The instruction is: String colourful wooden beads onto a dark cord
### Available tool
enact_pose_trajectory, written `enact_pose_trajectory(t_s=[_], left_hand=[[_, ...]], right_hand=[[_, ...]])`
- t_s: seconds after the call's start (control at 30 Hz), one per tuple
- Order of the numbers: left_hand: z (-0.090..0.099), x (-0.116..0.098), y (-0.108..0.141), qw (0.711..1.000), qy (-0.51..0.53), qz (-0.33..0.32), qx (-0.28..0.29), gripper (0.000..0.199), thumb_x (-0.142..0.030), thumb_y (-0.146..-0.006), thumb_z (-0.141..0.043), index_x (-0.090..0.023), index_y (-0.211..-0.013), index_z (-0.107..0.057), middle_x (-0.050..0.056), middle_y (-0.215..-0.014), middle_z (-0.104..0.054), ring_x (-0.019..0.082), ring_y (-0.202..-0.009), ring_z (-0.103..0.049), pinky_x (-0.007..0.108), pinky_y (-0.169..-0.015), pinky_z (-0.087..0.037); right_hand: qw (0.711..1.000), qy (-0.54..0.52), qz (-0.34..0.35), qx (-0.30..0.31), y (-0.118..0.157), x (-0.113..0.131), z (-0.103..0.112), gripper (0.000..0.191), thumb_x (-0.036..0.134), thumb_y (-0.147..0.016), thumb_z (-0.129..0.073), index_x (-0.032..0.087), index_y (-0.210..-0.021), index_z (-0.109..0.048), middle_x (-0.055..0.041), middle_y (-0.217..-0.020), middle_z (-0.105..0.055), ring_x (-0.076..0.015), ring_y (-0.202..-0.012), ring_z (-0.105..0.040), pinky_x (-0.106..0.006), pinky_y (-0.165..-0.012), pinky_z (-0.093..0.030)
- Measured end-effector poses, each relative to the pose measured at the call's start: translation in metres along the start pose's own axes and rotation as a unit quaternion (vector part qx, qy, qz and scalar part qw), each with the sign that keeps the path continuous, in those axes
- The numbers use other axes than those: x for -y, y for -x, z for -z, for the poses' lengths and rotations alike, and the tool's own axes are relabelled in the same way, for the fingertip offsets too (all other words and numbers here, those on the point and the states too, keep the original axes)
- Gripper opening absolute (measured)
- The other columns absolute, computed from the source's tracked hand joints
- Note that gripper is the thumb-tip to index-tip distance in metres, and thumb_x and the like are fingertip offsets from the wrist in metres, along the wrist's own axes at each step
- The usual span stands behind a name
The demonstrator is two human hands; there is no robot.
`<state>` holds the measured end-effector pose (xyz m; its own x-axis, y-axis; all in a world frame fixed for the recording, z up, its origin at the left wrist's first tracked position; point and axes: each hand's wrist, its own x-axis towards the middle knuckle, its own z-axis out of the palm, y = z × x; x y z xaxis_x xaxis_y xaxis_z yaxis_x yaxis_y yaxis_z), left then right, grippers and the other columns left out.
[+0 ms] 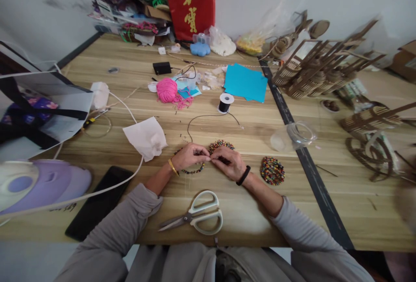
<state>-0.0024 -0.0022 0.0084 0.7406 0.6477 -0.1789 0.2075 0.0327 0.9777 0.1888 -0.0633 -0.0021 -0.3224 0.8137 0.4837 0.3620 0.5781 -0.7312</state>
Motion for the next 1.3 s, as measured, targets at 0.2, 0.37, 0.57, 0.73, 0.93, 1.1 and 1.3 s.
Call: enact_pose_trajectory(t_s=[0.2,0.37,0.57,0.73,0.93,1.1,1.3], left_hand=[[-0.0007,-0.001,0.0004,1.0,0.016,0.015,-0.004,0.025,-0.033,-0.069,-0.07,-0.009,-0.075,-0.066,-0.001,-0.06,-0.058,0.007,-0.052,-0.048,0.018,-0.049,-0.039],[-0.0014,0.0008,0.0002,1.0,0.022,0.012,0.001,0.026,-0.034,-0.069,-0.07,-0.009,-0.075,-0.065,-0.001,-0.06,-0.058,0.007,-0.053,-0.048,0.018,-0.05,-0.039],[-0.0012,-0.0008,-0.0002,0.999,0.028,0.017,0.004,0.029,-0.036,-0.067,-0.072,-0.009,-0.075,-0.064,-0.001,-0.06,-0.057,0.007,-0.054,-0.047,0.018,-0.05,-0.039],[-0.0009,-0.0011,0.0001,1.0,0.018,0.008,0.02,0.027,-0.034,-0.071,-0.07,-0.009,-0.078,-0.064,-0.001,-0.063,-0.057,0.007,-0.056,-0.047,0.018,-0.053,-0.039],[-0.0007,-0.0016,0.001,1.0,0.015,0.004,0.018,0.025,-0.034,-0.073,-0.068,-0.009,-0.076,-0.063,-0.001,-0.062,-0.057,0.007,-0.055,-0.047,0.019,-0.053,-0.038],[-0.0011,-0.0037,0.0015,1.0,0.01,-0.005,0.019,0.024,-0.033,-0.074,-0.067,-0.01,-0.077,-0.062,0.0,-0.063,-0.058,0.008,-0.056,-0.048,0.02,-0.054,-0.039],[-0.0013,0.0005,0.0013,0.996,-0.07,-0.062,-0.011,0.019,-0.029,-0.077,-0.063,-0.01,-0.078,-0.064,0.003,-0.073,-0.06,0.01,-0.065,-0.052,0.022,-0.063,-0.043]], right_hand=[[1.0,0.012,-0.001,-0.009,0.0014,-0.0009,-0.002,0.003,0.02,-0.087,-0.057,0.019,-0.085,-0.059,-0.0058,-0.079,-0.064,-0.0166,-0.076,-0.059,-0.031,-0.071,-0.05],[1.0,0.016,0.01,-0.011,0.0004,0.0004,-0.003,0.003,0.02,-0.087,-0.057,0.019,-0.084,-0.058,-0.0049,-0.077,-0.063,-0.0158,-0.073,-0.059,-0.03,-0.068,-0.049],[1.0,0.017,0.025,-0.001,-0.0011,0.0007,-0.0036,0.005,0.02,-0.088,-0.056,0.018,-0.084,-0.059,-0.0059,-0.079,-0.064,-0.0165,-0.076,-0.059,-0.031,-0.071,-0.05],[0.999,0.021,0.034,0.004,-0.0017,0.0009,-0.0038,0.006,0.022,-0.089,-0.054,0.018,-0.085,-0.058,-0.0068,-0.081,-0.064,-0.0173,-0.077,-0.058,-0.032,-0.071,-0.05],[0.999,0.03,0.021,-0.002,-0.0007,0.0023,-0.0017,0.007,0.024,-0.089,-0.054,0.019,-0.089,-0.058,-0.0064,-0.08,-0.063,-0.017,-0.076,-0.059,-0.032,-0.071,-0.05],[0.999,0.022,0.026,0.014,0.0003,0.0006,0.0007,0.011,0.021,-0.091,-0.049,0.018,-0.088,-0.059,-0.0078,-0.083,-0.063,-0.0172,-0.081,-0.059,-0.032,-0.074,-0.05],[0.999,0.033,0.02,-0.002,0.0005,0.0007,0.003,0.011,0.022,-0.091,-0.049,0.019,-0.086,-0.058,-0.0069,-0.082,-0.062,-0.0173,-0.079,-0.058,-0.033,-0.073,-0.049]])
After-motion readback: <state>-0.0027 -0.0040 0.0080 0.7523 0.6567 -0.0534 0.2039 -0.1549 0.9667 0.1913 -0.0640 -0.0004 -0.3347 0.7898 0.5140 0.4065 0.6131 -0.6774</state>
